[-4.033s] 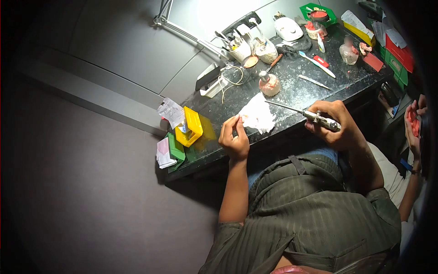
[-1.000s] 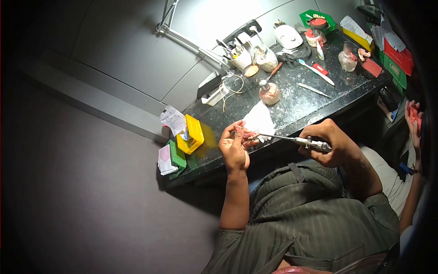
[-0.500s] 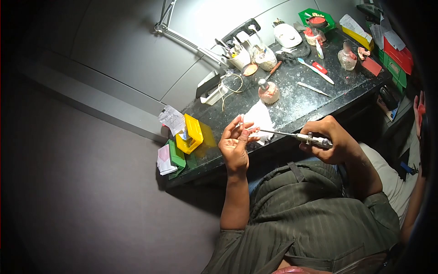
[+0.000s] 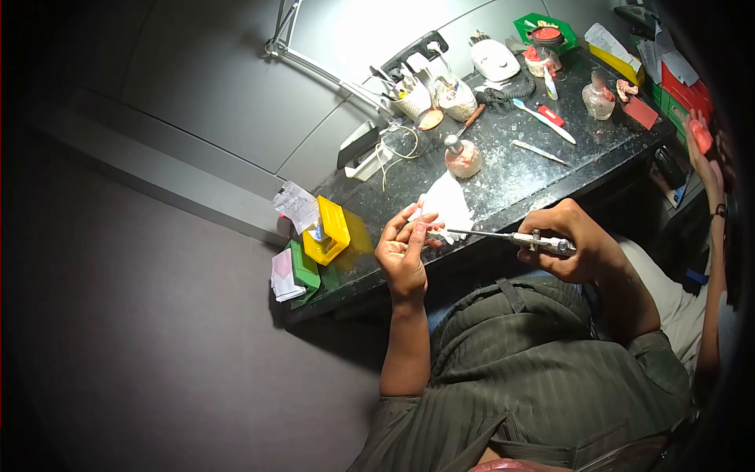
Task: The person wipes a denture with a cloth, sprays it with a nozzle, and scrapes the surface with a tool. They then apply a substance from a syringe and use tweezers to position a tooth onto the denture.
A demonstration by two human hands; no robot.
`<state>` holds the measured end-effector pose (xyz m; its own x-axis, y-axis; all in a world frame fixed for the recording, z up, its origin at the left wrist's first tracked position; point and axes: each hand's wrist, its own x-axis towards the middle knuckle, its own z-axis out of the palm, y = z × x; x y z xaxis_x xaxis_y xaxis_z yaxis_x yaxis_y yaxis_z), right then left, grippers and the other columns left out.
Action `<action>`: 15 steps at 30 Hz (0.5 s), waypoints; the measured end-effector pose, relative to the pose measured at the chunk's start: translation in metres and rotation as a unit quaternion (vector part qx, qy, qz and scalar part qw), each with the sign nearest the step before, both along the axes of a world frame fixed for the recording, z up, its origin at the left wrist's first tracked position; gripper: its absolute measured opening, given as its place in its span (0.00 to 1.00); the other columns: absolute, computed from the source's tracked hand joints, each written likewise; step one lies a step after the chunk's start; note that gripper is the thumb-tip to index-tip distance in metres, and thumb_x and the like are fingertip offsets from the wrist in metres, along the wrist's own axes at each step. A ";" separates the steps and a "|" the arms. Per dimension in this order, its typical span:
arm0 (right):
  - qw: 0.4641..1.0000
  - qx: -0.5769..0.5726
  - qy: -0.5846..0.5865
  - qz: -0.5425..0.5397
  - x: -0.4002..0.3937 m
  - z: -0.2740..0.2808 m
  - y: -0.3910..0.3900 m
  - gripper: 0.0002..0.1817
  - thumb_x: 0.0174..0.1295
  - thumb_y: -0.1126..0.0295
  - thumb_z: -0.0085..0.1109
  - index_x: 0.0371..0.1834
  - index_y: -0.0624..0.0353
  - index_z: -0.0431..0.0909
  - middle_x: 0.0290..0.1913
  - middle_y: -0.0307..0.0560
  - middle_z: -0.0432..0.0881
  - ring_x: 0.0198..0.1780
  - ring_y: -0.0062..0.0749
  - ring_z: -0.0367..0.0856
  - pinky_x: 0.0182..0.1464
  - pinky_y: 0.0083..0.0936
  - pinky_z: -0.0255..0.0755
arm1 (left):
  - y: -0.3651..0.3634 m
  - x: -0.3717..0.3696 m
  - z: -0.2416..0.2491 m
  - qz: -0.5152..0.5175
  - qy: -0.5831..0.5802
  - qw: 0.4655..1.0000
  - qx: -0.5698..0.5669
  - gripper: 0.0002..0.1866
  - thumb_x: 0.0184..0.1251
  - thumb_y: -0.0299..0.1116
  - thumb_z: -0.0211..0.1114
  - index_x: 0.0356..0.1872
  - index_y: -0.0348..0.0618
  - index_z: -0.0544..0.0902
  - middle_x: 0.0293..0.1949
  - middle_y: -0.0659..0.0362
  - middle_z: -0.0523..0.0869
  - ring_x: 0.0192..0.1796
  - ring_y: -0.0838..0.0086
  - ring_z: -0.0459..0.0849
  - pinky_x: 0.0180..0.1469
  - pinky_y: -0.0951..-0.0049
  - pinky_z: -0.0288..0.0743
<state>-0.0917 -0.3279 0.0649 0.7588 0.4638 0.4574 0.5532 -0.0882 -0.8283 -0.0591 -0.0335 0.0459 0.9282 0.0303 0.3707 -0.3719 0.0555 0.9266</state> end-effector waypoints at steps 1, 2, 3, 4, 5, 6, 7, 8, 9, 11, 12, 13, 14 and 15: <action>1.000 0.000 0.003 0.003 0.001 -0.001 0.000 0.07 0.49 0.77 0.65 0.32 0.62 0.81 0.24 0.46 0.82 0.25 0.29 0.80 0.31 0.26 0.72 | 0.001 0.001 0.000 0.000 0.000 1.000 0.000 0.18 0.75 0.22 0.61 0.62 0.26 0.74 0.51 0.40 0.88 0.45 0.61 0.92 0.39 0.75 0.85; 1.000 0.000 0.003 0.003 0.002 -0.001 -0.001 0.07 0.49 0.77 0.65 0.32 0.62 0.81 0.24 0.46 0.82 0.25 0.29 0.80 0.31 0.26 0.72 | 0.002 0.002 -0.001 -0.010 -0.012 1.000 -0.017 0.18 0.75 0.21 0.60 0.62 0.26 0.74 0.53 0.40 0.87 0.47 0.61 0.91 0.40 0.74 0.86; 1.000 -0.006 0.015 0.003 0.003 -0.002 -0.001 0.09 0.46 0.78 0.63 0.33 0.64 0.82 0.27 0.45 0.85 0.28 0.27 0.83 0.34 0.24 0.74 | 0.002 0.003 -0.001 -0.019 -0.023 0.999 -0.035 0.18 0.75 0.20 0.59 0.62 0.26 0.74 0.55 0.39 0.86 0.48 0.60 0.91 0.42 0.72 0.86; 1.000 -0.013 0.027 0.003 0.004 -0.002 -0.002 0.12 0.43 0.79 0.62 0.34 0.65 0.83 0.30 0.44 0.87 0.31 0.25 0.86 0.36 0.21 0.76 | 0.003 0.003 -0.002 -0.019 -0.023 0.999 -0.035 0.18 0.75 0.20 0.59 0.62 0.26 0.74 0.55 0.39 0.86 0.48 0.60 0.91 0.42 0.72 0.86; 1.000 -0.013 0.027 0.004 0.004 -0.001 -0.002 0.12 0.43 0.79 0.62 0.34 0.65 0.83 0.30 0.44 0.87 0.31 0.25 0.86 0.36 0.21 0.76 | 0.004 0.003 -0.002 -0.023 -0.033 0.999 -0.036 0.18 0.74 0.19 0.59 0.62 0.27 0.74 0.56 0.40 0.86 0.49 0.60 0.90 0.44 0.71 0.86; 1.000 -0.013 0.021 0.004 0.003 0.000 -0.002 0.12 0.42 0.79 0.61 0.34 0.65 0.83 0.29 0.44 0.87 0.31 0.26 0.87 0.36 0.21 0.77 | 0.005 0.003 -0.002 -0.027 -0.043 0.998 -0.037 0.18 0.74 0.18 0.58 0.62 0.28 0.74 0.56 0.40 0.86 0.50 0.60 0.90 0.45 0.70 0.86; 1.000 -0.014 0.016 0.004 0.002 0.001 -0.002 0.13 0.42 0.79 0.61 0.34 0.65 0.83 0.29 0.44 0.87 0.31 0.26 0.87 0.36 0.21 0.77 | 0.006 0.003 -0.004 -0.026 -0.043 0.998 -0.037 0.18 0.74 0.18 0.58 0.62 0.28 0.74 0.56 0.40 0.86 0.50 0.60 0.90 0.45 0.70 0.86; 1.000 -0.014 0.017 0.004 0.002 0.001 -0.001 0.13 0.42 0.79 0.61 0.34 0.65 0.83 0.29 0.44 0.87 0.31 0.26 0.87 0.36 0.21 0.77 | 0.008 0.004 -0.006 -0.032 -0.052 0.997 -0.036 0.17 0.74 0.17 0.57 0.62 0.28 0.74 0.55 0.40 0.86 0.50 0.60 0.90 0.47 0.69 0.86; 1.000 -0.013 0.019 0.006 0.001 0.000 -0.001 0.13 0.41 0.79 0.61 0.34 0.65 0.83 0.29 0.44 0.87 0.31 0.26 0.87 0.36 0.21 0.77 | 0.008 0.004 -0.008 -0.040 -0.062 0.997 -0.034 0.17 0.74 0.16 0.57 0.62 0.29 0.75 0.55 0.41 0.87 0.50 0.60 0.90 0.49 0.67 0.86; 1.000 -0.012 0.021 0.005 0.001 0.000 0.000 0.13 0.41 0.79 0.61 0.34 0.65 0.83 0.29 0.44 0.87 0.31 0.26 0.87 0.36 0.21 0.77 | 0.007 0.004 -0.010 -0.043 -0.069 0.996 -0.037 0.16 0.74 0.16 0.57 0.61 0.29 0.75 0.54 0.41 0.87 0.50 0.59 0.90 0.50 0.65 0.86; 1.000 -0.007 0.013 0.012 0.000 0.000 0.000 0.10 0.45 0.78 0.62 0.33 0.64 0.82 0.27 0.45 0.84 0.28 0.28 0.84 0.34 0.24 0.74 | 0.006 0.004 -0.011 -0.045 -0.077 0.995 -0.039 0.16 0.73 0.16 0.57 0.60 0.30 0.75 0.53 0.42 0.87 0.51 0.58 0.90 0.52 0.63 0.86; 1.000 -0.001 0.006 0.018 0.000 0.000 0.001 0.07 0.48 0.77 0.64 0.32 0.62 0.81 0.25 0.46 0.82 0.25 0.30 0.81 0.31 0.26 0.72 | 0.005 0.003 -0.011 -0.045 -0.076 0.995 -0.039 0.16 0.73 0.16 0.57 0.60 0.30 0.75 0.53 0.42 0.87 0.51 0.58 0.90 0.52 0.63 0.86; 1.000 -0.001 0.006 0.019 0.000 0.000 0.001 0.07 0.48 0.77 0.64 0.32 0.62 0.81 0.25 0.46 0.82 0.25 0.30 0.81 0.31 0.26 0.72 | 0.003 0.003 -0.011 -0.044 -0.082 0.995 -0.033 0.16 0.74 0.16 0.58 0.60 0.30 0.76 0.53 0.42 0.87 0.51 0.58 0.90 0.53 0.62 0.86; 1.000 0.002 0.002 0.020 0.000 0.000 0.002 0.07 0.48 0.77 0.64 0.32 0.62 0.81 0.25 0.46 0.82 0.25 0.30 0.80 0.31 0.26 0.72 | 0.002 0.002 -0.011 -0.042 -0.087 0.995 -0.026 0.15 0.74 0.16 0.58 0.59 0.29 0.76 0.53 0.42 0.87 0.51 0.57 0.90 0.54 0.61 0.86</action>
<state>-0.0921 -0.3259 0.0645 0.7413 0.4922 0.4563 0.5531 -0.0630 -0.8307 -0.0571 -0.0319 0.0353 0.8498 -0.0216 0.5266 -0.5190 0.1395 0.8433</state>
